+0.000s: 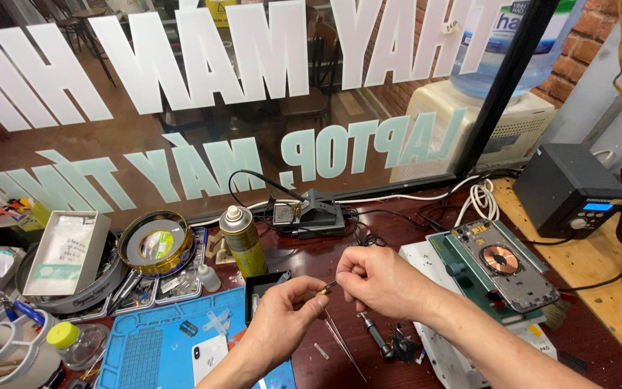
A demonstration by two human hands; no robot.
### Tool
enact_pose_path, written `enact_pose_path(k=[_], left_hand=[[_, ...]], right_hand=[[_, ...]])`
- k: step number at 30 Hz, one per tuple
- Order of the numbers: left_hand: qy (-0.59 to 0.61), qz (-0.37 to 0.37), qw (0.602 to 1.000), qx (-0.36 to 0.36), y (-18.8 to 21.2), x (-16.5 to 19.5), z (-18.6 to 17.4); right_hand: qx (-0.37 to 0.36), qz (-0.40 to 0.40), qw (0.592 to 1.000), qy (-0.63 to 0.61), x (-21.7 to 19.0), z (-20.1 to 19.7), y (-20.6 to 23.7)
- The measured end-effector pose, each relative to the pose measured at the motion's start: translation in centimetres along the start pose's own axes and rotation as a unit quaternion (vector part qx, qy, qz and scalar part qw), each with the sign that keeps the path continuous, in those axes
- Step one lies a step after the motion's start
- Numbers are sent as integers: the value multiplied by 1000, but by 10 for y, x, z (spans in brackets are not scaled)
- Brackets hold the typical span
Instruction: The person uses a hot air gun and soldering iron to work on a disassembled mobile phone secured in a heating station. They apply heat to the motherboard, then prepare and apply solder to specific points on the circuit board.
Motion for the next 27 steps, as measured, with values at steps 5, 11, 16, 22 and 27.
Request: enact_pose_path(k=[5,11,16,22,27], left_hand=[[8,-7,1000,5,-2,9,2],[-65,2,998,-10,-5,17,5],[-93,14,995,-12,-2,23,9],[-31,-14,999,-22,-2,34,11],[72,-41,996,-12,2,41,18]], right_hand=[[22,0,1000,-1,0,-9,3],[-17,-12,999,40,-1,-21,6],[-33,-1,997,65,-1,-25,8],[19,-8,1000,0,-2,-33,7],[81,-30,987,-134,0,-38,9]])
Point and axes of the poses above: each hand's wrist, its own y-axis away from the middle knuckle, its own z-axis out of the palm, x = y × z, the point moved 4 cm from there along -y, towards the middle knuckle, and after that the axes turned 7 degrees about -y, right-handed, at the moved point
